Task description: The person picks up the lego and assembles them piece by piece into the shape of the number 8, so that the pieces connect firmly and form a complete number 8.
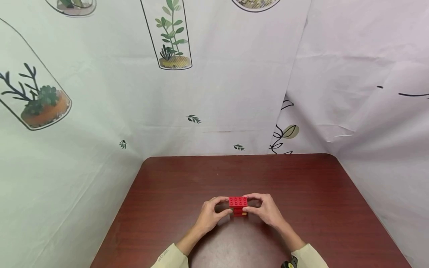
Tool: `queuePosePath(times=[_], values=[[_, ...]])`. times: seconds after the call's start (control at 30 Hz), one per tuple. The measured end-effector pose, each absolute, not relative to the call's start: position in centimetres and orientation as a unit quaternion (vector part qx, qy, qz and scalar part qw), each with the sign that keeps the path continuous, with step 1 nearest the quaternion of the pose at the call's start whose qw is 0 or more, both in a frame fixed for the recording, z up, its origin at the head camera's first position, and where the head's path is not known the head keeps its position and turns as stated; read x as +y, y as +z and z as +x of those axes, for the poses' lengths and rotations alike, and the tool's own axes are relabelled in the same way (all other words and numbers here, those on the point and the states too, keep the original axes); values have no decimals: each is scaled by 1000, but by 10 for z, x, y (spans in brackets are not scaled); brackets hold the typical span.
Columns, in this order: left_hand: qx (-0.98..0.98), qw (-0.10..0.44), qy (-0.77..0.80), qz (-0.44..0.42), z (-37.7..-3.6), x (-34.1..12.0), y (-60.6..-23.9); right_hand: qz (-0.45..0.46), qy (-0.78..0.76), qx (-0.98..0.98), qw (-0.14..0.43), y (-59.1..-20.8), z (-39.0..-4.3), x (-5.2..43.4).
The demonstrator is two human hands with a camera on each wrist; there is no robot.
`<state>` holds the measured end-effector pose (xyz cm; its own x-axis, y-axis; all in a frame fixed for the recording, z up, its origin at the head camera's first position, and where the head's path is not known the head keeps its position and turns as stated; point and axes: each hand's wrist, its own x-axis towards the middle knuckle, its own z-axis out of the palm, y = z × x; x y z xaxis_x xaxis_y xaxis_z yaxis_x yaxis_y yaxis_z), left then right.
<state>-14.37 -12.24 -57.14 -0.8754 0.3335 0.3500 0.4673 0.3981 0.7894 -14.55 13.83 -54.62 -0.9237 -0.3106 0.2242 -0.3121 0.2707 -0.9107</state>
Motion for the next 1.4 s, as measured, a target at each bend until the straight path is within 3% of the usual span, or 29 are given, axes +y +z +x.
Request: queuePosePath(times=[0.47, 1.4], values=[[-837, 64, -489, -238, -143, -122, -573, 186, 561, -807, -9, -551, -144, 140], [-838, 69, -488, -234, -143, -122, -574, 200, 516, -832, 44, -543, -146, 143]])
